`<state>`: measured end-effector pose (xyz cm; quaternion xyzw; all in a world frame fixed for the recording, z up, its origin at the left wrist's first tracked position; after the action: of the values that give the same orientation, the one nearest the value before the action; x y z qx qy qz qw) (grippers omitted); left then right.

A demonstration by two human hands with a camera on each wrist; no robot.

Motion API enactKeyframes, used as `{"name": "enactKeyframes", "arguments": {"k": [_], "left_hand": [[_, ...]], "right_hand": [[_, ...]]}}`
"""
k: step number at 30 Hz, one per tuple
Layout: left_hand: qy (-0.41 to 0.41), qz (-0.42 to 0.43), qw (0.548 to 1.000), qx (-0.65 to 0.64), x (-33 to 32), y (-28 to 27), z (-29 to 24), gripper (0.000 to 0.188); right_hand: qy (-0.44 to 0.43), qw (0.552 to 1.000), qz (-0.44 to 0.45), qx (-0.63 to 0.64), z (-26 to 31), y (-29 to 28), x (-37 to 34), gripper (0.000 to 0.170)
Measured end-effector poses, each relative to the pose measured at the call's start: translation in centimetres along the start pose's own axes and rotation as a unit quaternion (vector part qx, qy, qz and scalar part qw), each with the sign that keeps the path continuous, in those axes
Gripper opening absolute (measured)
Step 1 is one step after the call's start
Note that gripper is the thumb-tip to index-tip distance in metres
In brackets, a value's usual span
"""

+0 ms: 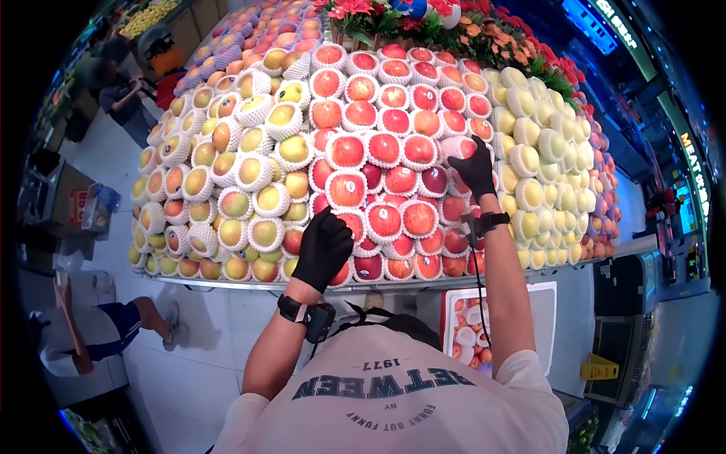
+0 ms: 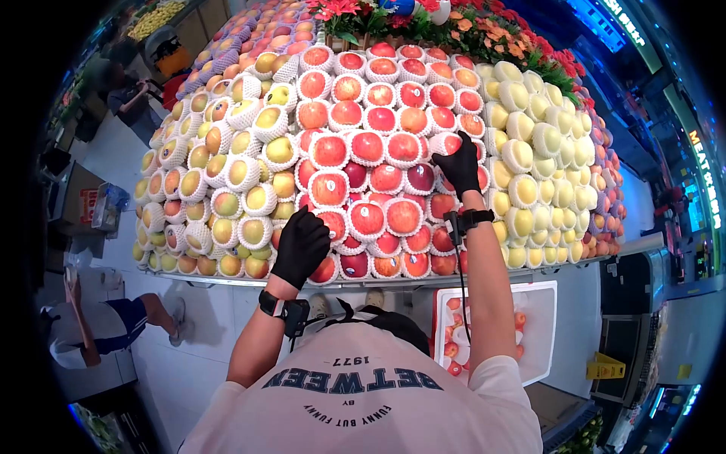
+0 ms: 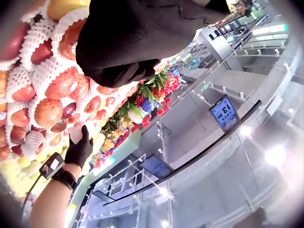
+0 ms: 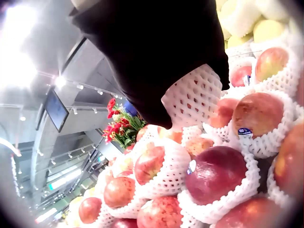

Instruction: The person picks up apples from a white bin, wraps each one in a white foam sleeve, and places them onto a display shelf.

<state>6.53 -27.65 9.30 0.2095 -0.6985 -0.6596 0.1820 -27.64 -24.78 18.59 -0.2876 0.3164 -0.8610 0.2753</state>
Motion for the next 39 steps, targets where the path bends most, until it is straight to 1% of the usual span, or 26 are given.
{"name": "enactKeyframes", "arguments": {"k": [1,2,4,5,6,8,9,10,11,13,14,15,16,18,19,20,22,23,24,25,26,28,32,33,35,39], "left_hand": [[-0.01,0.027,0.999,0.016,0.4,0.1,0.5,0.036],[0.006,-0.045,0.998,0.031,0.8,0.1,0.7,0.031],[0.039,-0.186,0.98,0.063,1.0,-0.2,1.3,0.024],[0.034,-0.073,0.996,0.041,1.8,0.8,1.6,0.017],[0.05,-0.055,0.994,0.08,2.2,0.1,1.8,0.024],[0.061,0.011,0.965,0.254,2.9,3.6,2.9,0.036],[0.021,0.013,0.987,0.16,3.7,3.4,4.1,0.042],[0.005,0.006,0.987,0.161,4.0,4.2,5.0,0.042],[-0.016,0.003,0.988,0.15,4.4,4.4,5.8,0.042],[-0.047,-0.001,0.989,0.14,5.0,5.1,7.5,0.044],[-0.043,-0.015,0.981,0.186,5.2,4.9,8.0,0.046],[-0.039,-0.029,0.971,0.232,5.4,4.9,8.5,0.047],[-0.034,-0.041,0.959,0.278,5.6,4.7,8.6,0.048],[-0.01,-0.027,0.945,0.325,5.6,5.2,8.2,0.052],[-0.005,-0.028,0.935,0.355,5.3,5.3,7.9,0.052],[0.002,-0.029,0.923,0.384,5.0,5.3,7.5,0.051],[0.002,-0.014,0.934,0.357,4.6,5.6,7.5,0.052],[-0.006,-0.013,0.937,0.348,4.4,5.5,7.7,0.052],[-0.013,-0.01,0.94,0.34,4.2,5.5,7.8,0.053],[-0.034,-0.002,0.947,0.32,3.9,5.7,8.1,0.054],[-0.037,0.008,0.947,0.319,3.7,6.0,8.2,0.055],[-0.039,0.027,0.947,0.318,3.3,6.6,8.2,0.055],[-0.03,0.027,0.947,0.317,2.8,6.4,8.2,0.054],[-0.033,0.039,0.955,0.294,2.7,6.4,8.3,0.053],[-0.051,0.029,0.965,0.254,2.5,6.4,8.4,0.052],[-0.079,0.015,0.984,0.158,2.4,5.6,8.6,0.05]], "right_hand": [[0.012,0.999,-0.013,0.035,-0.6,-0.5,-0.3,0.079],[0.023,0.997,-0.026,0.069,-0.3,-1.1,-1.0,0.082],[0.056,0.988,0.015,0.141,1.0,-1.7,-3.2,0.085],[0.064,0.985,0.04,0.154,1.0,-1.4,-4.2,0.085],[0.073,0.968,0.072,0.23,1.2,-0.8,-5.2,0.084],[0.114,0.927,0.127,0.333,3.7,-0.6,-7.8,0.084],[0.101,0.931,0.126,0.326,3.6,-0.2,-8.7,0.084],[0.088,0.935,0.126,0.319,3.5,0.3,-9.4,0.084],[0.039,0.97,0.091,0.223,4.8,-0.1,-10.2,0.084],[0.012,0.982,0.069,0.174,7.0,-0.4,-12.3,0.086],[-0.002,0.989,0.054,0.136,7.9,-0.5,-13.1,0.087],[-0.007,0.99,0.037,0.133,8.4,-0.6,-13.8,0.088],[-0.02,0.99,0.045,0.129,8.9,-0.8,-14.5,0.088],[-0.047,0.989,0.065,0.122,10.3,-1.3,-15.5,0.088],[-0.032,0.977,0.108,0.18,10.6,-1.5,-15.4,0.088],[-0.022,0.971,0.125,0.203,10.4,-2.0,-15.6,0.083],[0.031,0.95,0.157,0.268,8.5,-2.0,-15.2,0.072],[0.092,0.927,0.165,0.324,6.6,-1.4,-15.1,0.06],[0.09,0.922,0.147,0.346,6.1,-1.3,-15.0,0.053],[0.094,0.931,0.149,0.32,6.5,-1.5,-15.0,0.046],[0.099,0.939,0.15,0.294,6.8,-1.8,-15.0,0.039],[0.078,0.955,0.128,0.257,7.3,-2.1,-15.1,0.032],[0.065,0.978,0.09,0.177,6.8,-2.0,-15.1,0.029],[0.065,0.978,0.084,0.18,6.7,-1.9,-15.1,0.028],[0.065,0.978,0.073,0.186,6.8,-1.8,-15.3,0.027],[0.039,0.964,0.086,0.248,8.2,-1.2,-15.8,0.026]]}}
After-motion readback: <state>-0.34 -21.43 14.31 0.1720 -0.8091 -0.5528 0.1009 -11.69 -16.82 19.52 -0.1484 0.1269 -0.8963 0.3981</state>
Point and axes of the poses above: each hand's wrist, its own x-axis towards the middle knuckle, its own y-axis out of the palm, z = x × y, the point moved 10 cm from there along x, towards the middle knuckle, and after that the axes turned 8 degrees about y, right-handed, at the moved point
